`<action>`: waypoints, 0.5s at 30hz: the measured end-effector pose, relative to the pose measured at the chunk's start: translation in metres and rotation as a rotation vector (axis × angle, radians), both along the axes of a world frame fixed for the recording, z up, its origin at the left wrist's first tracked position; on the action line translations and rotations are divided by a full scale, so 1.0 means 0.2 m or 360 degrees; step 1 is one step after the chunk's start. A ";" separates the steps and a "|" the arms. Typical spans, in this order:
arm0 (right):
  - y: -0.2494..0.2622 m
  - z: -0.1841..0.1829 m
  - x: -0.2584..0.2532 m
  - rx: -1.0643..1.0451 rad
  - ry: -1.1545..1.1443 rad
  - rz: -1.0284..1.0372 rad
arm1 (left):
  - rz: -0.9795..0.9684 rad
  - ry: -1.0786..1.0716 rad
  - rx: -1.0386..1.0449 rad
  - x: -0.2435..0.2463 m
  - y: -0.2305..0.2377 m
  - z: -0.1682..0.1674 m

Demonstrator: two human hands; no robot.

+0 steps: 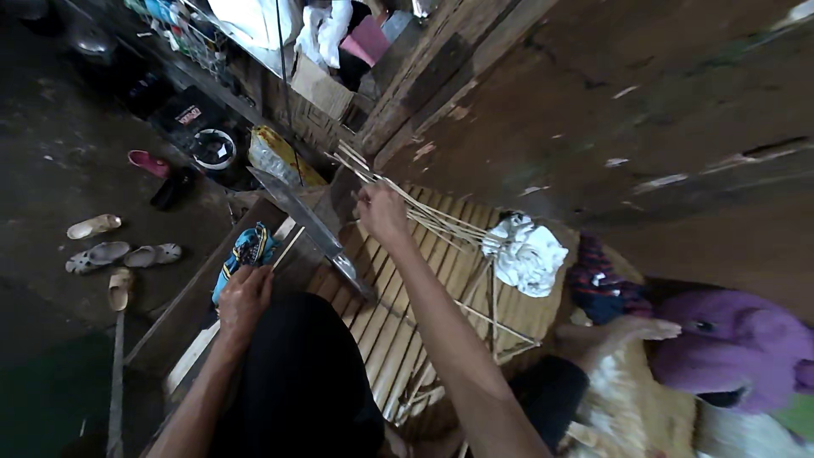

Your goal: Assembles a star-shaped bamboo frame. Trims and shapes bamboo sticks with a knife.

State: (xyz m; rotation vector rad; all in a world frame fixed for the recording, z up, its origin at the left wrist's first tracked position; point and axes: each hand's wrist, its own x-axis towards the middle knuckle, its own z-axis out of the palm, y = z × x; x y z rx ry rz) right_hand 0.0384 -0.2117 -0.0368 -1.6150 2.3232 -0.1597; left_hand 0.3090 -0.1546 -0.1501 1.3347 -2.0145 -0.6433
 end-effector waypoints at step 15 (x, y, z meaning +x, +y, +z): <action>0.46 -0.23 0.28 0.0369 -0.0380 -0.0279 | 0.0094 0.0300 0.0382 0.01 -0.04 0.04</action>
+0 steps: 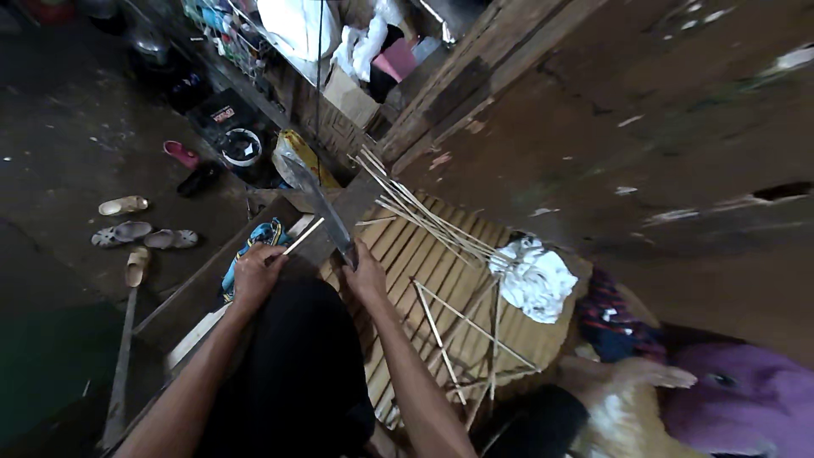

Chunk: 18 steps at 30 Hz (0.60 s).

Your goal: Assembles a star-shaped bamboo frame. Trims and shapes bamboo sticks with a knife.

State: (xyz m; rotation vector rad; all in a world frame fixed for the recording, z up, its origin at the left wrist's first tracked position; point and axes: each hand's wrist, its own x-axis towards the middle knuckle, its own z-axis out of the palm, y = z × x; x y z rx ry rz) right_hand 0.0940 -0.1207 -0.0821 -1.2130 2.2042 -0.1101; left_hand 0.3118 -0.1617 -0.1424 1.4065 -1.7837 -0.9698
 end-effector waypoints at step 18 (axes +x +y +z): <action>-0.07 0.11 0.13 -0.0091 -0.0182 0.0037 | -0.0198 -0.0235 0.0362 -0.20 -0.21 0.18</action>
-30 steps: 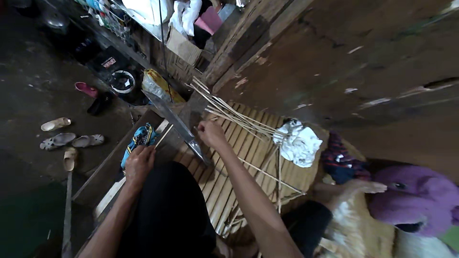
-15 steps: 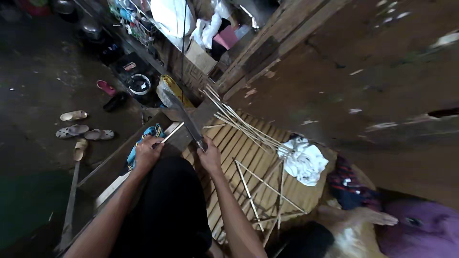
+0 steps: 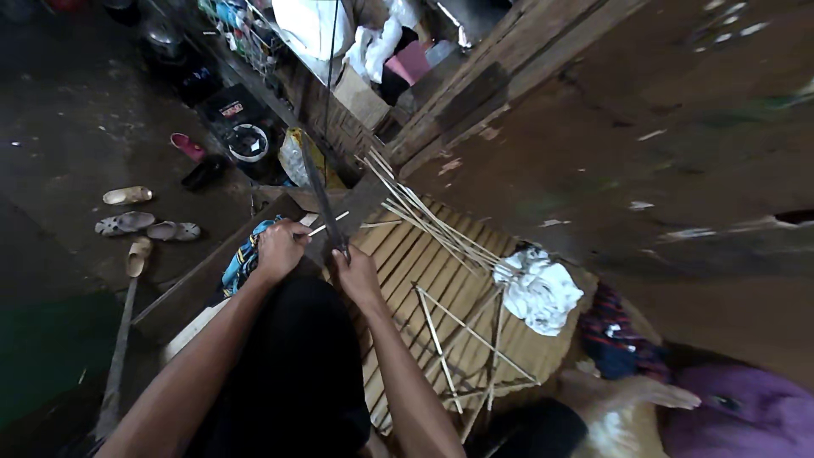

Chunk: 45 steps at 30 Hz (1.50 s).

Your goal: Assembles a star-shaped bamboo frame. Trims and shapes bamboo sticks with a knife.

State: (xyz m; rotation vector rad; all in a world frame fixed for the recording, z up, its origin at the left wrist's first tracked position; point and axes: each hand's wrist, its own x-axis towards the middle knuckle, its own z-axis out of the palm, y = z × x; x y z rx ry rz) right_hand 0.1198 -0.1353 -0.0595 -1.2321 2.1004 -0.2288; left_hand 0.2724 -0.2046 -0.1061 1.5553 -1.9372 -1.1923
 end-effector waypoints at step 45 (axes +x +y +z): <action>-0.04 0.08 0.08 0.0292 0.0513 0.0319 | -0.0017 0.0080 -0.0003 0.13 0.05 -0.09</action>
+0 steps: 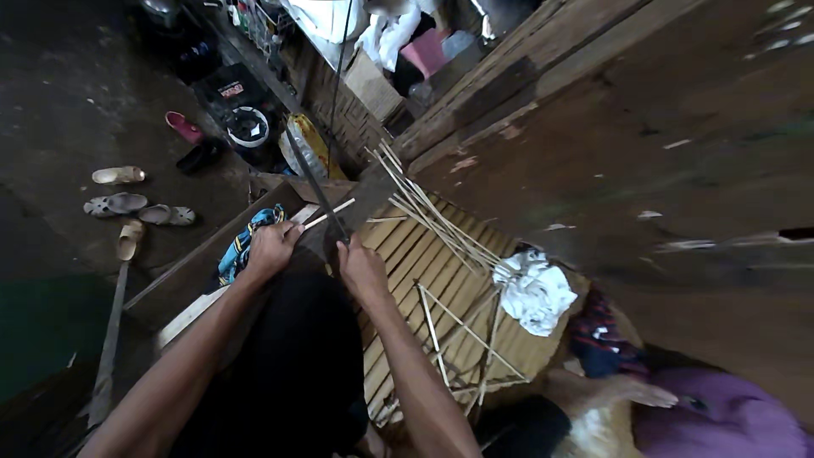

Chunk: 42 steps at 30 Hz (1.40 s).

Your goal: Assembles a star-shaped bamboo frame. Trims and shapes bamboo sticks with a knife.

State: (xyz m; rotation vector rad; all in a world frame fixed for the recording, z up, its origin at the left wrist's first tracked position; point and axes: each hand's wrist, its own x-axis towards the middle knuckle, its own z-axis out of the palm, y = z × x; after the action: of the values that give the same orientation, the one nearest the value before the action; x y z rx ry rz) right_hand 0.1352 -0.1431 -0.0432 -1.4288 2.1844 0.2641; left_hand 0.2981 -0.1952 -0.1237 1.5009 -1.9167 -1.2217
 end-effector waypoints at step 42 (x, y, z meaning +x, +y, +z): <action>0.10 -0.16 -0.05 0.0027 -0.0094 -0.0188 | -0.0054 0.0006 -0.0137 0.03 0.09 0.01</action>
State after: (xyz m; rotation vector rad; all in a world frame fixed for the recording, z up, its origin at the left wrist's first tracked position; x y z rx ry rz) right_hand 0.1251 -0.1240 -0.0745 -1.2765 2.2033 0.1954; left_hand 0.3036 -0.1776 -0.1227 1.4269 -1.9740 -1.1406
